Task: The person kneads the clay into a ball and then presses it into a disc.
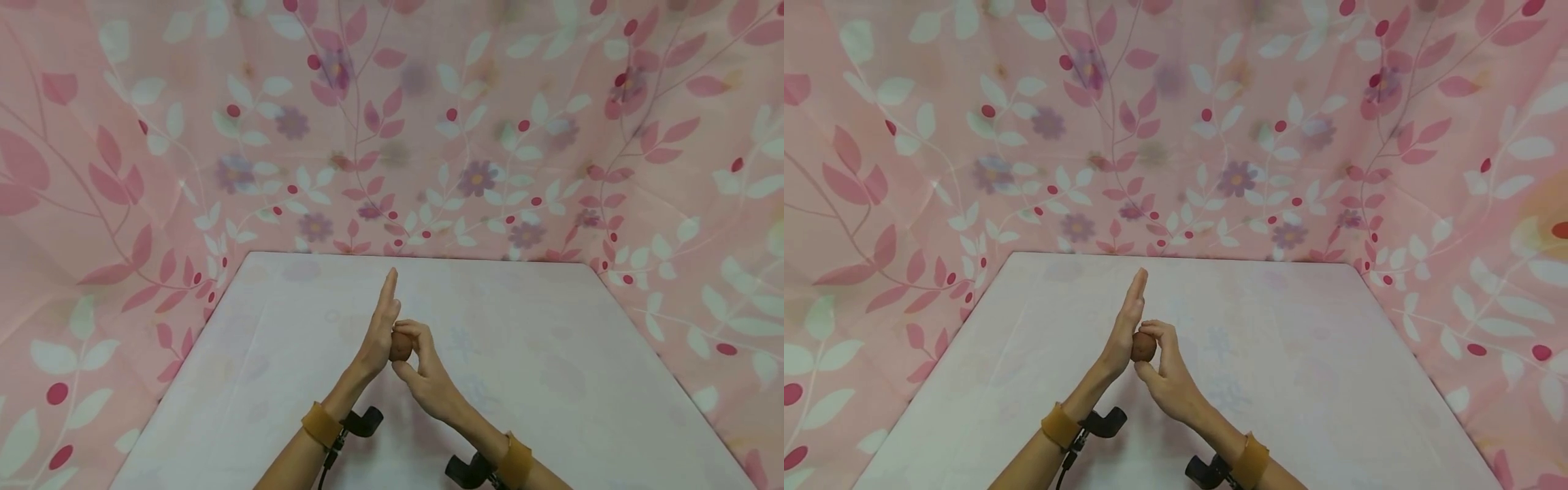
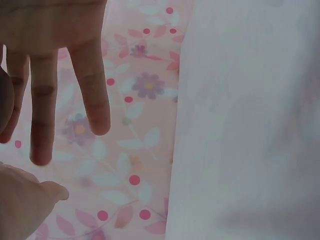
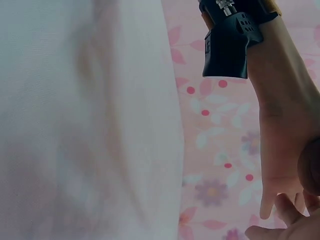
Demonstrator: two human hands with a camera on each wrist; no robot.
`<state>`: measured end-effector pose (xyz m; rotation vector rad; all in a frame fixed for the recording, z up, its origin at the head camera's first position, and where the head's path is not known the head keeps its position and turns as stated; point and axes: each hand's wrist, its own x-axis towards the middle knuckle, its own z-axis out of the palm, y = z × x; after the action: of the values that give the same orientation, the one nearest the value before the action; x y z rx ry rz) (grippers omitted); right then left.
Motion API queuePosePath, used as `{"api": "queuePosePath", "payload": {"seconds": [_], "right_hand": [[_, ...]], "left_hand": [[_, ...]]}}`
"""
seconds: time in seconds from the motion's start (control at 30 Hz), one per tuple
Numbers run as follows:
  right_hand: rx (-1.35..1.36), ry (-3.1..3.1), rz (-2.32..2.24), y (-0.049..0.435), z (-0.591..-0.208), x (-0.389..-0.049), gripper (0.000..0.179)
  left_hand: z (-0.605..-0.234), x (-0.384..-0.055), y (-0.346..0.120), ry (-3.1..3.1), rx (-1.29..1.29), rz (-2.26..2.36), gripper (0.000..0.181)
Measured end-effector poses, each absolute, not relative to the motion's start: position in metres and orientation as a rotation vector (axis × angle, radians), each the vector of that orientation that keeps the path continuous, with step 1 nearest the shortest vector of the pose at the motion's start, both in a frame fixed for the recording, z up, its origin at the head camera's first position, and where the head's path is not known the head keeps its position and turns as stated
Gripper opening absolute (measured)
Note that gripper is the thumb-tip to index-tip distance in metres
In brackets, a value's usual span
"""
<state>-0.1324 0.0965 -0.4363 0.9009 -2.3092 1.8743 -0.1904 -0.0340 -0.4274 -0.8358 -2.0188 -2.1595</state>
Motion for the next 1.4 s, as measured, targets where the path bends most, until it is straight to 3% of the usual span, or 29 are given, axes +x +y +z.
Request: {"api": "queuePosePath", "payload": {"seconds": [0.8,1.0,1.13,1.4], "right_hand": [[0.733,-2.299,1.611,0.115,-0.439,-0.141,0.045],[0.597,-2.300,1.643,0.122,-0.418,-0.138,0.040],[0.507,-2.325,1.644,0.127,-0.396,-0.132,0.039],[0.455,-2.338,1.608,0.149,-0.393,-0.144,0.041]], "left_hand": [[-0.428,-0.191,-0.042,-2.068,-0.751,-2.108,0.061],[-0.430,-0.193,-0.045,-2.134,-0.727,-2.066,0.059],[-0.430,-0.192,-0.049,-2.292,-0.637,-1.876,0.056],[-0.428,-0.191,-0.059,-2.512,-0.544,-1.146,0.047]]}}
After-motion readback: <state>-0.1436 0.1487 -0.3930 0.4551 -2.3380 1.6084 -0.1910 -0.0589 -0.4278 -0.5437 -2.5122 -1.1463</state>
